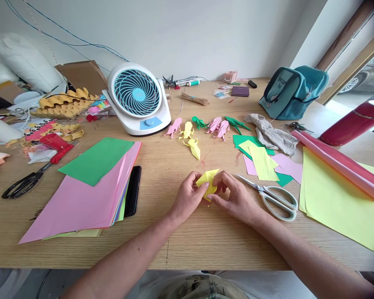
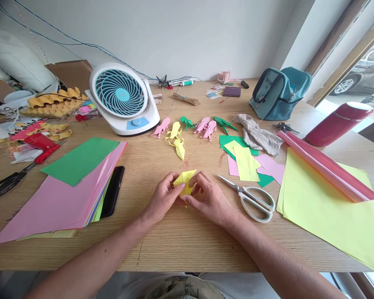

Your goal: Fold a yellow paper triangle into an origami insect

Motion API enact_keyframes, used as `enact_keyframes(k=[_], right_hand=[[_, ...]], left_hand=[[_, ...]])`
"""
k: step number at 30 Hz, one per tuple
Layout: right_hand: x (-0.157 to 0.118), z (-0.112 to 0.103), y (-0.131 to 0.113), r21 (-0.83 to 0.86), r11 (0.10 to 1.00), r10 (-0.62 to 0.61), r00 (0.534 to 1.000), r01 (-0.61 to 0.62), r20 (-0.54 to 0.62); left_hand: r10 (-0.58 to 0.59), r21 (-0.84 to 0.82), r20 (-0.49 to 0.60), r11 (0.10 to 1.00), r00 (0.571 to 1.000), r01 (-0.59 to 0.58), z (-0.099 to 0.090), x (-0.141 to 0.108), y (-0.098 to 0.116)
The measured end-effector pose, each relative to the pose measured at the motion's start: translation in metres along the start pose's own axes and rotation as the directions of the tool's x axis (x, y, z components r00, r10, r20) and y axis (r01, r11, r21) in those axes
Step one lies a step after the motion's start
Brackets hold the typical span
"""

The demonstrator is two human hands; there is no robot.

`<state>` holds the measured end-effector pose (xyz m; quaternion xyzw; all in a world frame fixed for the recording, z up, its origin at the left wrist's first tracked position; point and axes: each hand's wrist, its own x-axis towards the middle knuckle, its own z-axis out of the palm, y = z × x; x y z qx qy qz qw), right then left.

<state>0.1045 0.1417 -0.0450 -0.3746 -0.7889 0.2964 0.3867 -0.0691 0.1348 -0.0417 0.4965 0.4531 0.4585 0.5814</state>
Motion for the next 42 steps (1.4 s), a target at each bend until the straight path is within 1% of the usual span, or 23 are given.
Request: enact_keyframes(k=[7, 10, 13, 17, 23, 26, 30, 35, 38, 42], right_hand=[[0.000, 0.001, 0.003, -0.087, 0.996, -0.015, 1.000, 0.014, -0.010], [0.001, -0.002, 0.003, -0.054, 0.998, 0.010, 1.000, -0.011, -0.016], [0.001, -0.004, 0.003, -0.001, 0.998, 0.065, 0.998, -0.065, -0.025], [0.001, -0.005, 0.005, 0.050, 0.992, 0.115, 0.992, -0.113, -0.051], [0.000, -0.004, 0.007, 0.098, 0.990, 0.103, 0.994, -0.099, -0.034], [0.000, -0.004, 0.005, 0.117, 0.987, 0.113, 0.993, -0.109, -0.024], [0.000, -0.006, 0.001, 0.082, 0.992, 0.094, 0.996, -0.093, -0.005], [-0.001, -0.008, -0.002, 0.050, 0.996, 0.068, 0.998, -0.069, 0.017], [-0.001, -0.006, 0.000, 0.136, 0.982, 0.127, 0.991, -0.131, 0.037], [-0.001, -0.004, 0.004, 0.328, 0.913, 0.221, 0.971, -0.240, 0.097]], left_hand=[[-0.050, 0.002, -0.003, 0.999, 0.999, 0.050, 0.000, 0.000, 0.003], [-0.074, -0.022, 0.001, 0.997, 0.997, 0.074, -0.001, 0.000, 0.006], [-0.088, -0.047, 0.012, 0.995, 0.996, 0.089, -0.002, 0.001, 0.009], [-0.072, -0.073, 0.027, 0.995, 0.997, 0.073, -0.005, 0.003, 0.010], [-0.048, -0.016, 0.015, 0.999, 0.999, 0.048, -0.005, 0.004, 0.006], [-0.057, 0.013, 0.028, 0.998, 0.998, 0.056, -0.005, 0.004, 0.007], [-0.083, -0.031, 0.027, 0.996, 0.996, 0.083, -0.005, 0.002, 0.010], [-0.066, 0.017, 0.025, 0.998, 0.997, 0.066, -0.007, 0.004, 0.007], [-0.068, 0.022, 0.038, 0.998, 0.997, 0.067, -0.007, 0.006, 0.003], [-0.052, 0.044, 0.052, 0.998, 0.997, 0.050, -0.007, 0.005, 0.003]])
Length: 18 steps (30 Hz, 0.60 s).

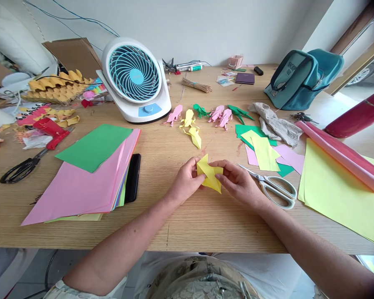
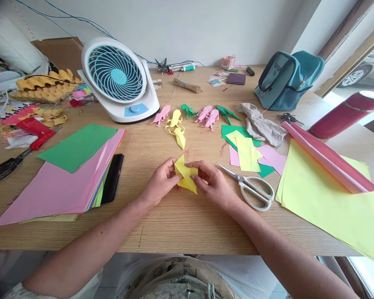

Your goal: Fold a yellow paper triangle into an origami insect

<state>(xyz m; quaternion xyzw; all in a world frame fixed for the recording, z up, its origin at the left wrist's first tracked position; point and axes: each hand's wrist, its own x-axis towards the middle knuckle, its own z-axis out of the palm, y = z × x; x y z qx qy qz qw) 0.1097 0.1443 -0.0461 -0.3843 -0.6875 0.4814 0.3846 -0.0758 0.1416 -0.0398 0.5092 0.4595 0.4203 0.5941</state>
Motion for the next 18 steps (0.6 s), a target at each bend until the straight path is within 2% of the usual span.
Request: enact_keyframes(k=[2, 6, 10, 12, 16, 18], right_hand=[[0.001, 0.000, 0.000, 0.040, 0.999, 0.015, 1.000, -0.016, 0.004], [0.002, -0.003, -0.006, 0.001, 1.000, 0.014, 1.000, -0.014, 0.012], [0.001, -0.006, -0.017, -0.039, 0.999, -0.024, 0.999, 0.025, 0.039], [0.000, -0.007, -0.020, -0.010, 0.998, -0.060, 0.995, 0.061, 0.078], [-0.001, -0.004, -0.016, 0.139, 0.988, -0.085, 0.981, 0.061, 0.173], [0.000, -0.002, -0.011, 0.129, 0.991, -0.058, 0.989, 0.040, 0.138]], left_hand=[[0.021, 0.010, 0.005, 1.000, 1.000, -0.021, 0.000, -0.001, 0.001], [0.091, 0.061, -0.005, 0.994, 0.996, -0.090, -0.002, -0.003, 0.003], [0.233, 0.181, -0.048, 0.958, 0.971, -0.221, -0.004, -0.003, 0.003], [0.275, 0.189, -0.056, 0.947, 0.960, -0.260, -0.005, -0.002, 0.003], [0.237, 0.142, -0.088, 0.964, 0.968, -0.223, -0.005, 0.000, 0.004], [0.229, 0.142, -0.114, 0.967, 0.967, -0.212, -0.005, 0.000, 0.003]])
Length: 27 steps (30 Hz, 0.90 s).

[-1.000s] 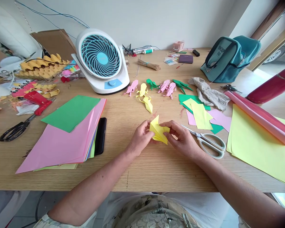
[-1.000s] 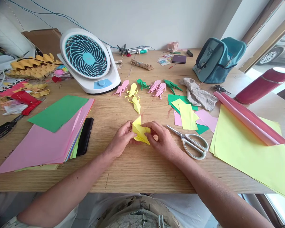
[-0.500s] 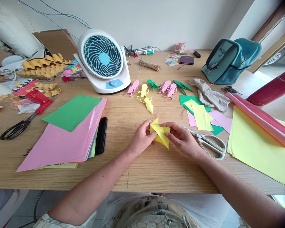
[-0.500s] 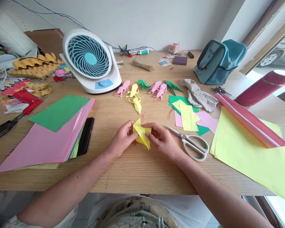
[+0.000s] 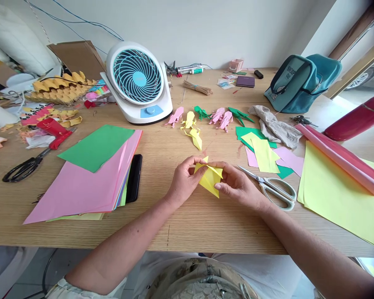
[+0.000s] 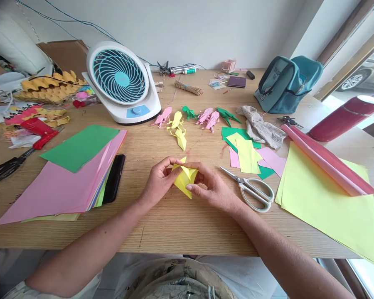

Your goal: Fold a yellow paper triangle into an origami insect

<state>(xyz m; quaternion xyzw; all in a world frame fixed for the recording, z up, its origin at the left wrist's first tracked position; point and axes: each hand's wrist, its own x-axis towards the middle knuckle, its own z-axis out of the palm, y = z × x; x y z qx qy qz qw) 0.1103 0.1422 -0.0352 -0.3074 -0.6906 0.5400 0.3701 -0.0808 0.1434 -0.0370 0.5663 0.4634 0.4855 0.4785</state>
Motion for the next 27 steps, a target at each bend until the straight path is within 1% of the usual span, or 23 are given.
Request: enact_keyframes(k=[2, 6, 8, 11, 12, 14, 16, 21, 24, 27], right_hand=[[0.002, 0.000, 0.004, -0.059, 0.998, 0.016, 0.996, -0.021, -0.091], [0.004, -0.001, 0.013, -0.140, 0.989, 0.015, 0.964, -0.053, -0.264], [0.004, -0.002, 0.018, -0.134, 0.989, 0.017, 0.948, -0.063, -0.316], [0.003, -0.004, 0.023, -0.114, 0.991, 0.025, 0.937, -0.069, -0.348], [0.003, -0.004, 0.023, -0.110, 0.991, 0.027, 0.932, -0.071, -0.361], [0.003, -0.004, 0.023, -0.103, 0.992, 0.028, 0.923, -0.073, -0.385], [0.004, -0.003, 0.023, -0.103, 0.992, 0.026, 0.921, -0.071, -0.389], [0.003, -0.001, 0.026, -0.156, 0.985, 0.009, 0.935, -0.069, -0.355], [0.001, 0.001, 0.025, -0.219, 0.972, 0.013, 0.950, -0.085, -0.311], [-0.001, 0.002, 0.020, -0.270, 0.959, 0.006, 0.965, -0.080, -0.263]], left_hand=[[0.019, 0.039, -0.010, 0.999, 1.000, -0.019, 0.001, 0.000, -0.002], [0.121, 0.190, -0.020, 0.975, 0.992, -0.115, 0.002, -0.002, -0.005], [0.080, 0.148, 0.018, 0.986, 0.997, -0.082, 0.003, -0.003, -0.004], [-0.037, 0.000, 0.138, 0.999, 0.990, 0.037, 0.003, -0.004, 0.001], [-0.049, -0.026, 0.175, 0.998, 0.983, 0.054, 0.003, -0.004, 0.002], [-0.038, -0.044, 0.213, 0.998, 0.976, 0.048, 0.004, -0.004, 0.002], [-0.022, -0.037, 0.208, 0.999, 0.978, 0.030, 0.005, -0.003, 0.001], [-0.029, 0.061, 0.106, 0.998, 0.994, 0.023, 0.007, -0.003, -0.006], [-0.039, 0.130, 0.058, 0.991, 0.998, 0.031, 0.005, -0.003, -0.007], [-0.042, 0.163, 0.038, 0.986, 0.998, 0.035, 0.004, -0.003, -0.006]])
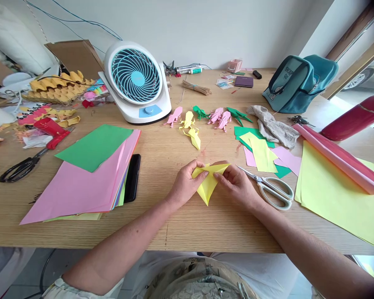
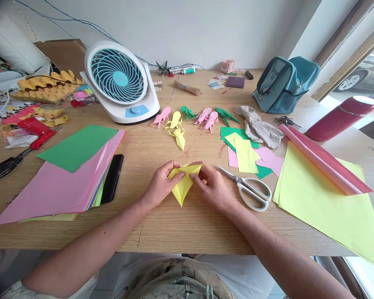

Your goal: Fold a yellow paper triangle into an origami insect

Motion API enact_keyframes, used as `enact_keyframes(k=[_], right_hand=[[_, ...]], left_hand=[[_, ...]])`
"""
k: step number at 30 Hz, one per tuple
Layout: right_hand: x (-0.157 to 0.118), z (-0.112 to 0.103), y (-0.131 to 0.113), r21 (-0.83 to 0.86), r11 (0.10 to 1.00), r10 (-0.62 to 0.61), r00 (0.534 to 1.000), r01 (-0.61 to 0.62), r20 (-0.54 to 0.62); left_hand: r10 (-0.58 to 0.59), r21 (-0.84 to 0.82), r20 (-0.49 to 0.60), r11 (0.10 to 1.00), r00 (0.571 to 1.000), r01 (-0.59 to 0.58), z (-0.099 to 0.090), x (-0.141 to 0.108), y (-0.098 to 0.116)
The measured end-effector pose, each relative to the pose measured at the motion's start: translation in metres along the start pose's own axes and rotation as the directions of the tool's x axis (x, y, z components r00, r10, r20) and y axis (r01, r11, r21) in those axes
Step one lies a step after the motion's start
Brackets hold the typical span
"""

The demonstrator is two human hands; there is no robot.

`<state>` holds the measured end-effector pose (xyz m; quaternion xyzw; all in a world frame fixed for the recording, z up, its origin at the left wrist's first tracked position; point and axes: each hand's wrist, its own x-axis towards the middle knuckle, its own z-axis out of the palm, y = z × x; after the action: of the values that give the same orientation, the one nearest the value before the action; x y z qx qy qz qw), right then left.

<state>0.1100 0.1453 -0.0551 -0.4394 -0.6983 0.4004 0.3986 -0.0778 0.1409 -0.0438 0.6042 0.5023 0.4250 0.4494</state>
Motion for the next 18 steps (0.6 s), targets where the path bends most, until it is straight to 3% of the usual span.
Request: enact_keyframes(k=[5, 9, 15, 18], right_hand=[[0.000, -0.003, -0.008, -0.034, 0.997, -0.074, 0.996, 0.073, -0.048], [0.002, -0.003, -0.006, -0.016, 0.998, -0.063, 0.991, 0.062, -0.115], [0.003, -0.004, -0.003, 0.086, 0.996, -0.032, 0.997, 0.038, -0.072], [0.004, -0.015, -0.007, 0.095, 0.992, -0.082, 0.996, 0.079, 0.031]], left_hand=[[-0.026, -0.004, 0.038, 1.000, 0.999, 0.026, -0.001, 0.001, -0.001], [-0.046, -0.065, 0.072, 0.997, 0.996, 0.051, 0.000, 0.001, -0.004], [-0.147, -0.264, 0.156, 0.947, 0.977, 0.185, 0.001, 0.000, -0.001], [-0.192, -0.285, 0.226, 0.925, 0.955, 0.253, 0.000, 0.001, 0.001]])
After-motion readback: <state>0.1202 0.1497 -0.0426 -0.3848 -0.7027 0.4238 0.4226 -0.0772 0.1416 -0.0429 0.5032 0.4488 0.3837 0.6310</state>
